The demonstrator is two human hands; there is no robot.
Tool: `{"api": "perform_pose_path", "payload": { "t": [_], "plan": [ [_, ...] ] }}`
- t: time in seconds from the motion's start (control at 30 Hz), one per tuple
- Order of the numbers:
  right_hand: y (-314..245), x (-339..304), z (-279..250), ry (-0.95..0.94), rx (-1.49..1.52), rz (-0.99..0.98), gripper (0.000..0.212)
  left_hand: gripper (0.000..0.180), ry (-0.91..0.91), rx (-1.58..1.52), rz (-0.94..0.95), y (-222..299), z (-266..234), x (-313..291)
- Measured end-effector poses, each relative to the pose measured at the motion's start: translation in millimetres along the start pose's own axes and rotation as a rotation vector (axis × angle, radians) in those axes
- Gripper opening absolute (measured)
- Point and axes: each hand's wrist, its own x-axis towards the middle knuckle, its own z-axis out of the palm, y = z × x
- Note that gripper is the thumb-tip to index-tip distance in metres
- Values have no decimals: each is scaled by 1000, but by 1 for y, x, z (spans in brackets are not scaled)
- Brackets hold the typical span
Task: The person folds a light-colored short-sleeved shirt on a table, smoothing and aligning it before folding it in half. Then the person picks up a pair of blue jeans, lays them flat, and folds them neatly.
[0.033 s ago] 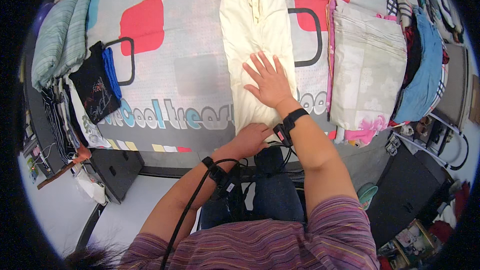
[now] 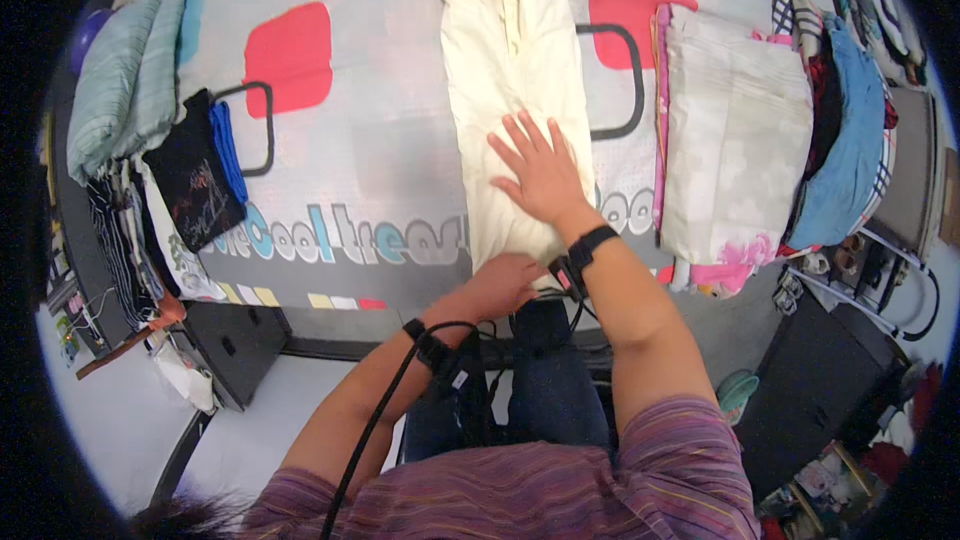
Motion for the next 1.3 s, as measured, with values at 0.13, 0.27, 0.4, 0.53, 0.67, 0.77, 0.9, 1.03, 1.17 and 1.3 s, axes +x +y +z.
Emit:
{"api": "perform_pose_path", "payload": {
  "t": [0.13, 0.27, 0.4, 0.53, 0.67, 0.77, 0.9, 1.03, 1.17, 1.3],
  "plan": [
    [-14, -22, -6, -51, 46, -53, 63, 24, 68, -35, -137, -2, -18, -8],
    [-18, -56, 2, -195, 31, -139, 64, 19, 10, 25, -242, -13, -14, -22],
    [-9, -64, 16, -168, 26, -164, 63, 22, -23, 231, -139, -23, -2, -24],
    [-15, -79, 13, -222, 31, -116, 60, 20, 37, 182, -118, -19, 6, -25],
    [-20, -111, 8, -280, 23, -171, 57, 19, -64, 191, -85, -18, 12, -30],
    [-13, -124, 15, -372, 4, -167, 56, 20, -29, 248, -26, -23, 18, -31],
    [-13, -132, 18, -287, 23, -166, 55, 21, -78, 218, -101, -23, 23, -27],
    [-20, -142, 3, -297, 19, -132, 54, 17, -33, -40, -295, -20, 11, -30],
    [-17, -149, -16, -216, 183, -79, 44, 18, 285, -166, -589, -19, -4, -43],
    [-11, -149, -27, 106, 311, 276, 39, 28, 659, -133, -671, -21, -7, -48]
  ]
}}
